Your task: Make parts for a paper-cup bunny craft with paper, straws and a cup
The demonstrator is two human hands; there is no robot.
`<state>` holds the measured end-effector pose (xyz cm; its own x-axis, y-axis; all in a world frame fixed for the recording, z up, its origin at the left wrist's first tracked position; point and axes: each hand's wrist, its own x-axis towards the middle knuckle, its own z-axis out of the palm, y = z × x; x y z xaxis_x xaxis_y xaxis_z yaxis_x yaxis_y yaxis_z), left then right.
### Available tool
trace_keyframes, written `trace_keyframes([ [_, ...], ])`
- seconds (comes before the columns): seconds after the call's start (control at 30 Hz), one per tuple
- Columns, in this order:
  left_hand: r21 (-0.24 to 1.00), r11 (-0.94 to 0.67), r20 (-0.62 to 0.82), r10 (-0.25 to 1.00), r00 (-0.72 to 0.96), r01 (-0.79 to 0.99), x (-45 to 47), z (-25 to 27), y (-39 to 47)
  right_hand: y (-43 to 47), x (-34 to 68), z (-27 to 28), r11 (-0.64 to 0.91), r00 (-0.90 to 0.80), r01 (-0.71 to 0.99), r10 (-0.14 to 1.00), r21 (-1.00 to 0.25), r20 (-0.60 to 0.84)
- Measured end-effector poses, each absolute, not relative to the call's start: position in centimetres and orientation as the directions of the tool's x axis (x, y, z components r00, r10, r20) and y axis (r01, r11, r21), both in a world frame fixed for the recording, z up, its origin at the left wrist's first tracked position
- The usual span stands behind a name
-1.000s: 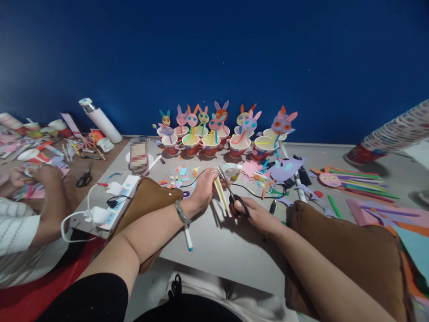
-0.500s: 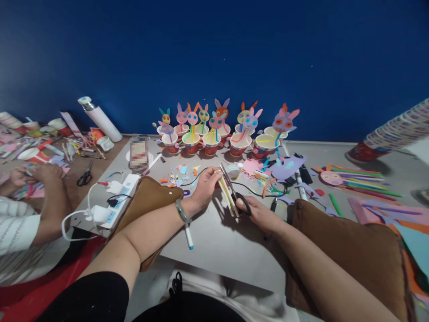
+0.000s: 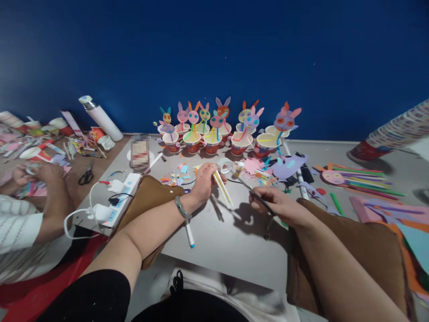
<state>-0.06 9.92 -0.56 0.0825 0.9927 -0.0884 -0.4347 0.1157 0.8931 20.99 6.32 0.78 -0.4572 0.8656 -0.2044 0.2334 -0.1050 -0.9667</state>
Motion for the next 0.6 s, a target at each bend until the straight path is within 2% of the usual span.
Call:
trace_keyframes([
  [0.1, 0.890, 0.211, -0.124, 0.965, 0.232, -0.404, 0.2, -0.6, 9.3, 6.4, 20.9, 0.5, 0.034, -0.166, 0.107, 0.986, -0.994, 0.016],
  [0.2, 0.888, 0.290, -0.145, 0.913, 0.383, -0.357, 0.5, -0.8, 8.5, 6.3, 19.7, 0.0, 0.140, 0.007, 0.130, 0.990, -0.982, 0.142],
  [0.37, 0.898, 0.302, -0.104, 0.853, 0.512, -0.320, 0.4, -1.0, 8.3, 6.1, 18.6, -0.7, 0.209, 0.022, 0.124, 0.977, -0.970, 0.214],
  [0.5, 0.900, 0.314, -0.130, 0.856, 0.500, -0.302, 0.3, -1.3, 8.4, 6.0, 18.8, -1.2, 0.204, 0.004, 0.172, 0.978, -0.964, 0.208],
  [0.6, 0.897, 0.323, -0.149, 0.864, 0.481, -0.303, 0.4, -1.6, 8.5, 6.1, 19.2, -1.5, 0.282, -0.017, 0.259, 0.958, -0.924, 0.288],
])
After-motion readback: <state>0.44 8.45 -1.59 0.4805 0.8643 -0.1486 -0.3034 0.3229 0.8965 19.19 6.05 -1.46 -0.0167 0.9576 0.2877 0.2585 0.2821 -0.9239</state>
